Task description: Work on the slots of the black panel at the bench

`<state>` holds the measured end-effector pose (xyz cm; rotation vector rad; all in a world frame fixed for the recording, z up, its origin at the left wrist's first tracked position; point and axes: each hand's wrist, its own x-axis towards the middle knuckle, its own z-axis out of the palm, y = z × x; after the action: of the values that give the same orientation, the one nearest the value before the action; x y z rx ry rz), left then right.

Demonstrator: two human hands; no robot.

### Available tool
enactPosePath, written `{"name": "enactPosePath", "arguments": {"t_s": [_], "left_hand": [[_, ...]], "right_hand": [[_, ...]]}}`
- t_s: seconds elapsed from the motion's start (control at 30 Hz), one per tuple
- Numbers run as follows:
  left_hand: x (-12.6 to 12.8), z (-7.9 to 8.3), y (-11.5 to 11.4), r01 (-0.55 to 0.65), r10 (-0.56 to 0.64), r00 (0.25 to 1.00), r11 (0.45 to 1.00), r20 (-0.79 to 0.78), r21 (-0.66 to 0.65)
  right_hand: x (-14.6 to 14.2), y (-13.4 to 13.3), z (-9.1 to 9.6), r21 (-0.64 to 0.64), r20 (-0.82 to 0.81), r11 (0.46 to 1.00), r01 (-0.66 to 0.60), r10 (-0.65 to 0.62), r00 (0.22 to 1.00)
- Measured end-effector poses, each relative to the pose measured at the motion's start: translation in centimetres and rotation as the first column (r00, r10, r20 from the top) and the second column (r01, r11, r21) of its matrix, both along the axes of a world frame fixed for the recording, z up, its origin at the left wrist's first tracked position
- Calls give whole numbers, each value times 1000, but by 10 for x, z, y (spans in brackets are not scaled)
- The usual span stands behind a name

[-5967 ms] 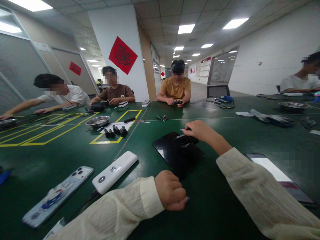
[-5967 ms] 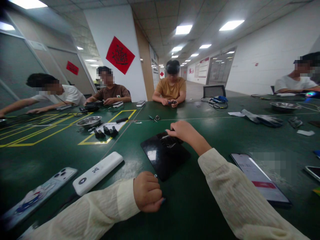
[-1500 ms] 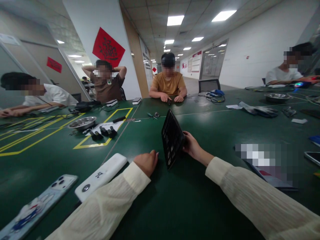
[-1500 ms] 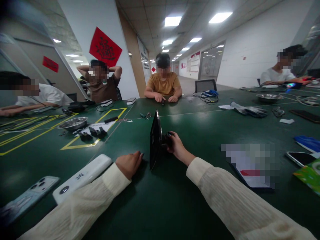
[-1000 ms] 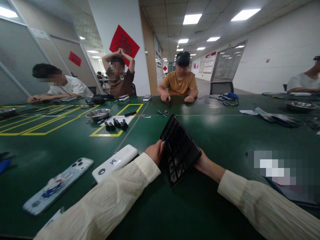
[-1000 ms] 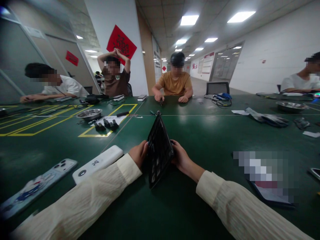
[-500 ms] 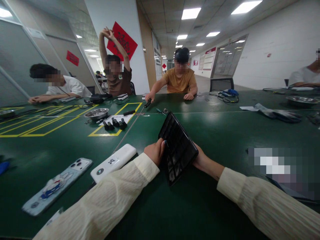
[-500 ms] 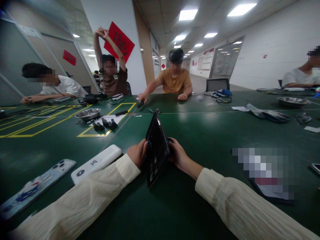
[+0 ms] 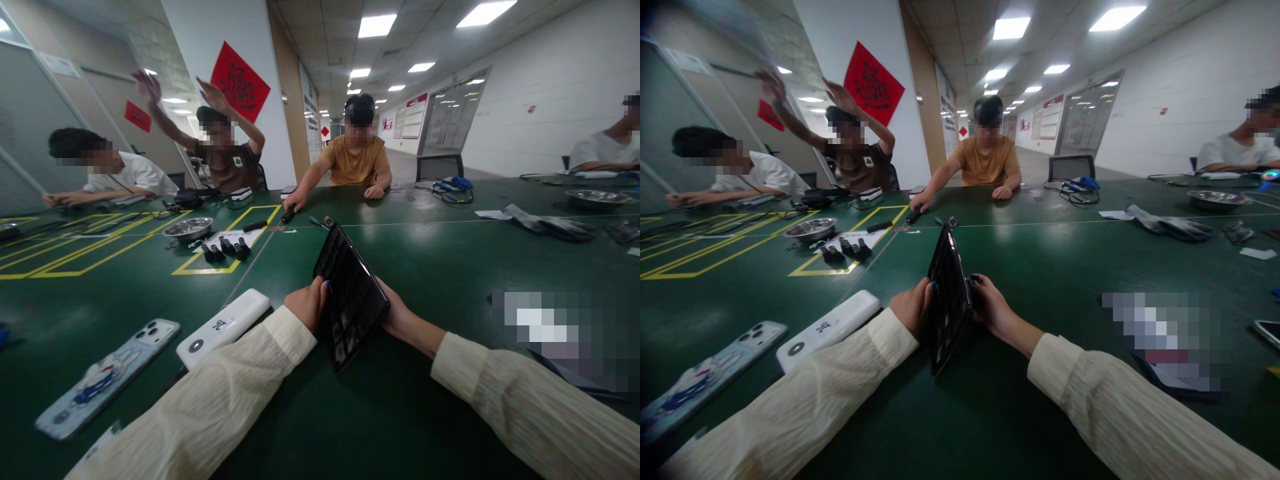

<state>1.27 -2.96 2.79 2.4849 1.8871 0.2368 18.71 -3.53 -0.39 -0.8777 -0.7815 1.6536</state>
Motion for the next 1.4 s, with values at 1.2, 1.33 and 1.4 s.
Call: {"name": "enactPosePath", "arguments": {"t_s": [1.2,1.33,1.4], "left_hand": [[-7,-11,9,132,-130,985,991,113,-13],[-8,-14,8,150,-153,985,987,73,49],[-9,-16,7,147,-151,988,986,44,77]], "right_hand": [[0,-2,-4,108,28,994,13,-16,999],[1,-2,-3,71,14,997,11,-12,1000],[1,-2,-3,63,5,998,28,-29,1000]]}}
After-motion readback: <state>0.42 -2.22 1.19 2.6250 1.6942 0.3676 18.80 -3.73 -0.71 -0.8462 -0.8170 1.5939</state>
